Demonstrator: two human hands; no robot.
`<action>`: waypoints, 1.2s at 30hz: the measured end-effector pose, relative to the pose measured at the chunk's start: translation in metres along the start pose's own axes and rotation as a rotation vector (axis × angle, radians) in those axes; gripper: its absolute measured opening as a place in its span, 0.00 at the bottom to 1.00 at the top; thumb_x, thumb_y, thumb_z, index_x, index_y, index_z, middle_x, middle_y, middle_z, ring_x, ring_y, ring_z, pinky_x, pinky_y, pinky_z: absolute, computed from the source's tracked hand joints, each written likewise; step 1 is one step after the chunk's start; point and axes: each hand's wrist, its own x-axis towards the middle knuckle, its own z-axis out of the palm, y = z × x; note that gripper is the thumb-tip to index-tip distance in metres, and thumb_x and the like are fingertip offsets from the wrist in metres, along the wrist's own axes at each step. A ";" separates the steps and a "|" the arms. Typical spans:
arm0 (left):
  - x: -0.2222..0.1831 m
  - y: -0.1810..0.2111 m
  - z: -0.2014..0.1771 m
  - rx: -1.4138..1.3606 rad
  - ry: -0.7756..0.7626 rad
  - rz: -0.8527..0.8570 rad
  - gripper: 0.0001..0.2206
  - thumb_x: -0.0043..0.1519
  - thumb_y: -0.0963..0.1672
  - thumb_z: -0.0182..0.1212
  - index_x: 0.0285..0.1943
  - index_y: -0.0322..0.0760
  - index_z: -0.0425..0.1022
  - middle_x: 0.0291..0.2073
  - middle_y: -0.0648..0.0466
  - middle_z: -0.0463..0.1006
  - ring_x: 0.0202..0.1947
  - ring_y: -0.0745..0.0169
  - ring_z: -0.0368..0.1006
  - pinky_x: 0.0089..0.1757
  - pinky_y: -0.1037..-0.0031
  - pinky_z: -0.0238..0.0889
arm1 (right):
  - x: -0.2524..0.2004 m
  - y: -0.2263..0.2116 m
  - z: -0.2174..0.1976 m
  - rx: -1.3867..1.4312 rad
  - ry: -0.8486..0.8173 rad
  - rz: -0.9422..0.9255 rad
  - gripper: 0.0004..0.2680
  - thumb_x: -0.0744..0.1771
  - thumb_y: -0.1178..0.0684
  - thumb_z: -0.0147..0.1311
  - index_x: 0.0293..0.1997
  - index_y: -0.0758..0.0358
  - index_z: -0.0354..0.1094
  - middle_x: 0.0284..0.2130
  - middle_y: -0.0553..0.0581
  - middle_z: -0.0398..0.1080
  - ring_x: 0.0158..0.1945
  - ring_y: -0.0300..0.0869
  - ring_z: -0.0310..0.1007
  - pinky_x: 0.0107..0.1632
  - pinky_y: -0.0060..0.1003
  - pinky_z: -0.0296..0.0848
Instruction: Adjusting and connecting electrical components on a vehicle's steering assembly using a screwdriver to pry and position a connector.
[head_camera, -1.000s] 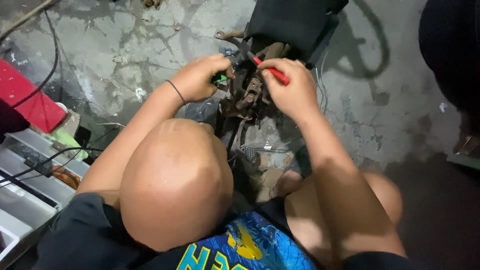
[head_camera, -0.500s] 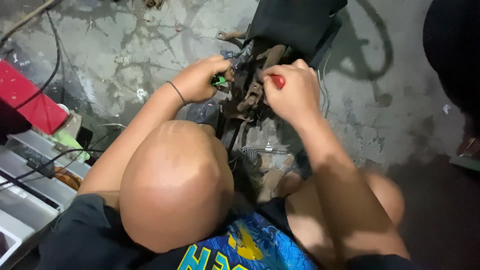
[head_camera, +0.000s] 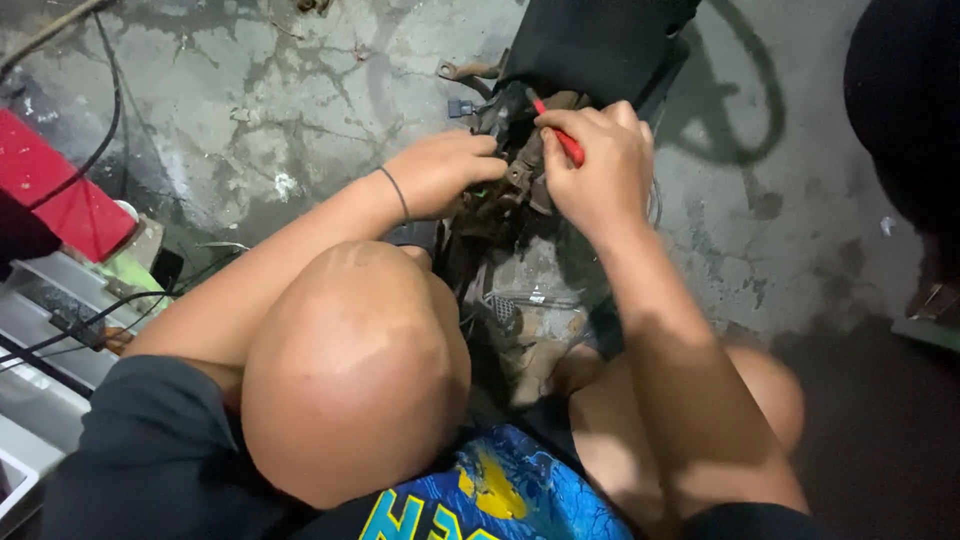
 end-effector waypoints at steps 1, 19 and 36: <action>0.002 -0.001 0.004 0.080 0.056 0.070 0.18 0.52 0.36 0.66 0.48 0.46 0.71 0.38 0.47 0.70 0.35 0.40 0.72 0.38 0.54 0.71 | 0.003 -0.003 0.000 -0.127 0.040 -0.041 0.05 0.66 0.51 0.61 0.45 0.43 0.78 0.35 0.47 0.77 0.44 0.50 0.72 0.50 0.47 0.69; 0.024 0.016 0.021 0.338 0.221 0.190 0.07 0.62 0.38 0.62 0.42 0.47 0.78 0.37 0.52 0.80 0.31 0.50 0.75 0.29 0.65 0.71 | 0.008 -0.014 -0.006 -0.399 -0.028 -0.186 0.06 0.68 0.50 0.61 0.48 0.48 0.81 0.38 0.49 0.77 0.45 0.49 0.69 0.47 0.44 0.63; 0.033 0.019 0.023 0.401 0.092 0.128 0.10 0.59 0.39 0.65 0.47 0.47 0.81 0.41 0.52 0.81 0.36 0.48 0.77 0.33 0.62 0.75 | 0.005 0.001 -0.007 -0.204 -0.124 -0.156 0.06 0.67 0.52 0.63 0.49 0.49 0.79 0.39 0.53 0.77 0.44 0.55 0.70 0.47 0.51 0.66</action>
